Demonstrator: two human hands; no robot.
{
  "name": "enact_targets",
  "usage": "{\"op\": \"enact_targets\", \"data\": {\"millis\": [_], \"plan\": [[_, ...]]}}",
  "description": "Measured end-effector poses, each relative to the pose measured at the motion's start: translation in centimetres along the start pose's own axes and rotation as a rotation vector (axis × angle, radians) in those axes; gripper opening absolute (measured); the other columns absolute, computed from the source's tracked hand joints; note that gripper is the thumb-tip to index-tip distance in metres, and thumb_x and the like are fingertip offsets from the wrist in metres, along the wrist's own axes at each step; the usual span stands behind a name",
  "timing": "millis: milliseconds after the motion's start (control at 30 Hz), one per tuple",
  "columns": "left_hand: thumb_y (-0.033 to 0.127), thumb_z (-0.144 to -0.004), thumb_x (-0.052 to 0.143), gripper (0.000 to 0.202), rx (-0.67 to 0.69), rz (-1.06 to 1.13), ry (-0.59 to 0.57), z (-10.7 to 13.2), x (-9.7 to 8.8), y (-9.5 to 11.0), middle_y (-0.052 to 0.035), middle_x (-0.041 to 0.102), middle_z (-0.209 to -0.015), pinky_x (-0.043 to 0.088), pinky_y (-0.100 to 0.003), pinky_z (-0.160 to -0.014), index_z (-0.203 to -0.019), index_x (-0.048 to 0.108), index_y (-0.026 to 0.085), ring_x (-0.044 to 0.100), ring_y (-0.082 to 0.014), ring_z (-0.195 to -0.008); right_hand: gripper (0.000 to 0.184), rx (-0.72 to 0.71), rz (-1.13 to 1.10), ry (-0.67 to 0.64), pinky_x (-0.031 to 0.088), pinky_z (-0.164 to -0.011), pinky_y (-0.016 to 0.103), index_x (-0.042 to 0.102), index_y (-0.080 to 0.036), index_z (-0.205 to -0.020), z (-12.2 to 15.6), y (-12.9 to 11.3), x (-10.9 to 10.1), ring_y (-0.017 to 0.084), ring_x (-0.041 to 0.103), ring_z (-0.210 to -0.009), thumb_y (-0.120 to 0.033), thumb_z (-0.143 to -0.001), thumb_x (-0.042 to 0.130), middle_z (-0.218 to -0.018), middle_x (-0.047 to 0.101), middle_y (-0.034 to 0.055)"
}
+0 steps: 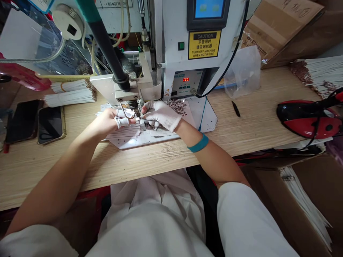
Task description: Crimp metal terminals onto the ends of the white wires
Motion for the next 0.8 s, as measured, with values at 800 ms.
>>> {"op": "enact_targets", "data": {"millis": [800], "plan": [[0.045,-0.076,0.063,0.034,0.017,-0.216,-0.109,2.6,-0.2,2.5,0.0007,0.053,-0.047,0.032,-0.021,-0.045,-0.059,0.058,0.016,0.045,-0.0101,-0.044,0.013,-0.076,0.003,0.094,0.027,-0.028,0.017,0.054,-0.015,-0.085,0.5,-1.0,-2.3,0.007,0.047,-0.043,-0.012,-0.075,0.062,-0.065,0.055,0.0009]]}}
Point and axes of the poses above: each hand's wrist, its own z-axis away from the middle knuckle, its own x-axis out of the palm, y = z × x, the point moved 4 cm from there along -z, towards the middle knuckle
